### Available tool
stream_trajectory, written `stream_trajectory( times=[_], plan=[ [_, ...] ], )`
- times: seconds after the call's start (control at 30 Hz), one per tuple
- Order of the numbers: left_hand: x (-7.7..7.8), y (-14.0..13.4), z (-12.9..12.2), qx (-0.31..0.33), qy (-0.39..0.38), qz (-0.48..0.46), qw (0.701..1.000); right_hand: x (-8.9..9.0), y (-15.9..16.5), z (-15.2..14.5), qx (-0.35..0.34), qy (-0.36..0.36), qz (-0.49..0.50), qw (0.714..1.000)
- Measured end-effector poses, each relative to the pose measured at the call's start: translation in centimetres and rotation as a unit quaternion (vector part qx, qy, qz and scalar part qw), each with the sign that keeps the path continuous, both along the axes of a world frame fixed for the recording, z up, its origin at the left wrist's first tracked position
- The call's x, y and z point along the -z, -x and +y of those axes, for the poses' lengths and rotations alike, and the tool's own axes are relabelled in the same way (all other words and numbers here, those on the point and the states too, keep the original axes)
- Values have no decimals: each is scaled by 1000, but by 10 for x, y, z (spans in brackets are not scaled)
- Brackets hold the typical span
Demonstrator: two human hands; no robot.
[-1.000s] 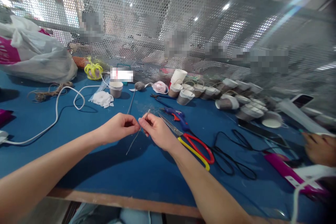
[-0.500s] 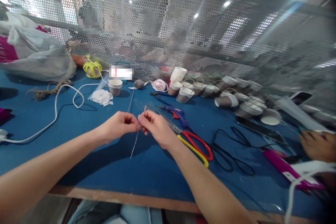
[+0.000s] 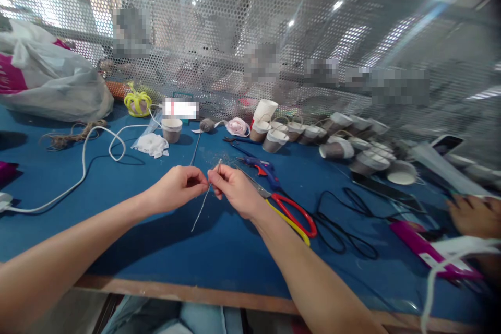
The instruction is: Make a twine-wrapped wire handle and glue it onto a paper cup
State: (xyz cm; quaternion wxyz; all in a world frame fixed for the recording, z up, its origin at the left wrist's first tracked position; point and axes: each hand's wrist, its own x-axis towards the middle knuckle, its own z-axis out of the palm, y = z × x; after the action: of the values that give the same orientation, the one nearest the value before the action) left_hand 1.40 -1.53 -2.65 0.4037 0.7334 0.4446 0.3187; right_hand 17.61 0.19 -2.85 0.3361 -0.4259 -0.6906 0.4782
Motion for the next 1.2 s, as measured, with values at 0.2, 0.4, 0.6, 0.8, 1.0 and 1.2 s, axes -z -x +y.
stream_trajectory(
  times=[0.2,0.4,0.6,0.8,1.0,1.2],
  plan=[
    [1,-3,-3,-23,62,-49,997,-4,3,-3,42,-73,-78,993],
    [1,-6,-4,-22,118,-89,989,-4,6,-5,37,-60,-42,997],
    [-2,-4,-4,18,173,-118,978,-3,2,-3,-49,11,52,997],
    [-2,-2,-2,27,106,-79,991,-5,-1,-2,-8,-30,-31,999],
    [1,-2,-1,1,26,-1,1000,-6,1,-2,12,-67,-83,994],
    [3,-6,-2,-24,60,-43,997,-4,3,-3,33,-81,-93,992]
  ],
)
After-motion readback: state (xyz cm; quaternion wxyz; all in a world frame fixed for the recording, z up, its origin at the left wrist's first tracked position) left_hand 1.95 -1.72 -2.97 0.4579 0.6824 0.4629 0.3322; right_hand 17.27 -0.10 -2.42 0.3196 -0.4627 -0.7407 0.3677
